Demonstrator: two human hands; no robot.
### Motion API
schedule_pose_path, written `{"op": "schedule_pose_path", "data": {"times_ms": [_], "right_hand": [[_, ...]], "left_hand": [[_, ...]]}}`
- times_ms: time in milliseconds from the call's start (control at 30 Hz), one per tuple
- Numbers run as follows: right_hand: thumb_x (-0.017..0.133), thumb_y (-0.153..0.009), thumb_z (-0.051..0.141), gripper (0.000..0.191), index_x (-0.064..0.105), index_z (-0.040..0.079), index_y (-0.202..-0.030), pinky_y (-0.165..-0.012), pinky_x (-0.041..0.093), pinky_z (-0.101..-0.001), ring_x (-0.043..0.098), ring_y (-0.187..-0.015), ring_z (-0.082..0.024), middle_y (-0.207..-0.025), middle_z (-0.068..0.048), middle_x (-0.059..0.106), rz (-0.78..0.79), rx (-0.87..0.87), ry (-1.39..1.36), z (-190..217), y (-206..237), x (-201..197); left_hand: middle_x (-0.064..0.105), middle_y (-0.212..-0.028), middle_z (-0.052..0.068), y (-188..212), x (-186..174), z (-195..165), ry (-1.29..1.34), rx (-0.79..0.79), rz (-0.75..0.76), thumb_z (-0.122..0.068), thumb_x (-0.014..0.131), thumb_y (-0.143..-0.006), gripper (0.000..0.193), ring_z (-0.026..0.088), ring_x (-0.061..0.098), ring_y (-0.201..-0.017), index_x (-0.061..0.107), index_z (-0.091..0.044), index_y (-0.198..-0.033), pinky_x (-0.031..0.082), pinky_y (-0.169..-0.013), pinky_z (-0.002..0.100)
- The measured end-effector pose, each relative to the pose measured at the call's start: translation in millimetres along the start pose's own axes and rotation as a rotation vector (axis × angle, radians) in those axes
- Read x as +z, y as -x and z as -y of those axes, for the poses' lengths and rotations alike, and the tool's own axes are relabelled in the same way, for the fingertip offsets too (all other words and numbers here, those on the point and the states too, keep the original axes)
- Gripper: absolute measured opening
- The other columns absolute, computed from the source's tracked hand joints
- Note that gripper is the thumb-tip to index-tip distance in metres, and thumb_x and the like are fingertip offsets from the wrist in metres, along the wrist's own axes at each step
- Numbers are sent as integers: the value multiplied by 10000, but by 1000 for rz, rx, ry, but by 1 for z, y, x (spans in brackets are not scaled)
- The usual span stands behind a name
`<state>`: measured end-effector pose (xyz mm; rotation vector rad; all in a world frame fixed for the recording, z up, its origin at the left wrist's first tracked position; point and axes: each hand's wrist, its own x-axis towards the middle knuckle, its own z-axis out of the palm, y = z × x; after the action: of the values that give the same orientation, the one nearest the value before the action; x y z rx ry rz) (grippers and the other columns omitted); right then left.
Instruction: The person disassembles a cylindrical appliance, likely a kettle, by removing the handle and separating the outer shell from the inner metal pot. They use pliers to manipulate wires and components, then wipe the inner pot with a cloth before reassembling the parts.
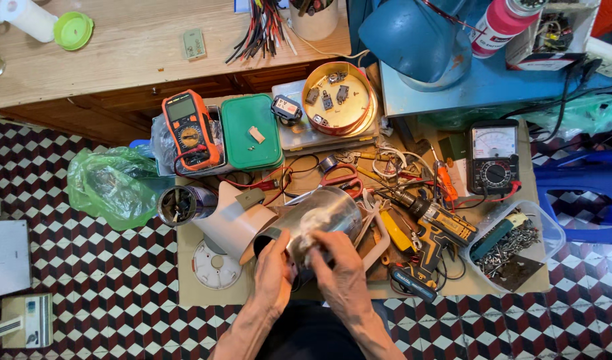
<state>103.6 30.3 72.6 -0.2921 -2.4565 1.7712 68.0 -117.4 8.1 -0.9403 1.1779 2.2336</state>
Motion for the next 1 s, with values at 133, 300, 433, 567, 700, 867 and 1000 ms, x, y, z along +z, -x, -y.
{"op": "schedule_pose_path", "data": {"times_ms": [133,300,433,567,700,867,1000], "right_hand": [[715,-856,57,196,683,36,-1049,-833,514,-379,639,-933,-265,-955,-105,655,35,-214,158,-16,-1,4],[650,-907,29,149,682,3,-1050,-872,538,-369,656,-1000,-306,-1089,-147,654,-77,-85,220,-83,-41,-16],[653,-936,28,149,698,13,-1078,-968,521,-418,657,-1094,-343,-1208,-142,709,-95,-123,442,-88,-59,-25],[597,-898,-17,340,676,43,-1223,-1156,456,-389,635,-1311,-316,-1322,-156,679,96,-260,157,-59,-7,-9],[589,-910,-1,472,597,37,-1380,-1210,346,-404,499,-1430,-352,-1445,-196,600,305,-266,96,-65,-12,-15],[553,-1004,137,473,513,-21,-1447,-1224,248,-425,330,-1500,-394,-1582,-272,397,246,-99,257,-62,-17,-17],[473,-1023,141,471,530,-28,-1459,-1244,296,-416,399,-1504,-371,-1572,-234,463,515,-296,60,-46,7,-13]], "left_hand": [[539,-885,13,4,-3,9,-131,-5,-7,-404,609,-1078,342,120,491,-736,629,-68,-1020,393,-590,272],[674,-1026,55,34,-1,4,-273,-132,39,-377,567,-978,397,113,613,-874,634,-35,-1166,504,-773,260],[677,-1139,72,55,0,-3,-252,-188,181,-258,655,-924,434,132,654,-973,571,16,-1250,562,-876,315],[663,-1151,65,50,-5,-4,-92,-221,184,-105,703,-840,465,153,663,-1001,554,-12,-1270,560,-902,331],[650,-1150,74,48,-18,4,-103,-252,233,-92,725,-832,502,164,646,-997,541,7,-1289,533,-879,326],[692,-1126,55,52,-17,11,-302,-280,187,-135,723,-806,513,143,652,-972,585,-11,-1284,516,-887,315],[714,-1055,22,58,-18,9,-518,-81,298,-198,663,-794,461,100,664,-962,649,-28,-1223,540,-858,276]]}}
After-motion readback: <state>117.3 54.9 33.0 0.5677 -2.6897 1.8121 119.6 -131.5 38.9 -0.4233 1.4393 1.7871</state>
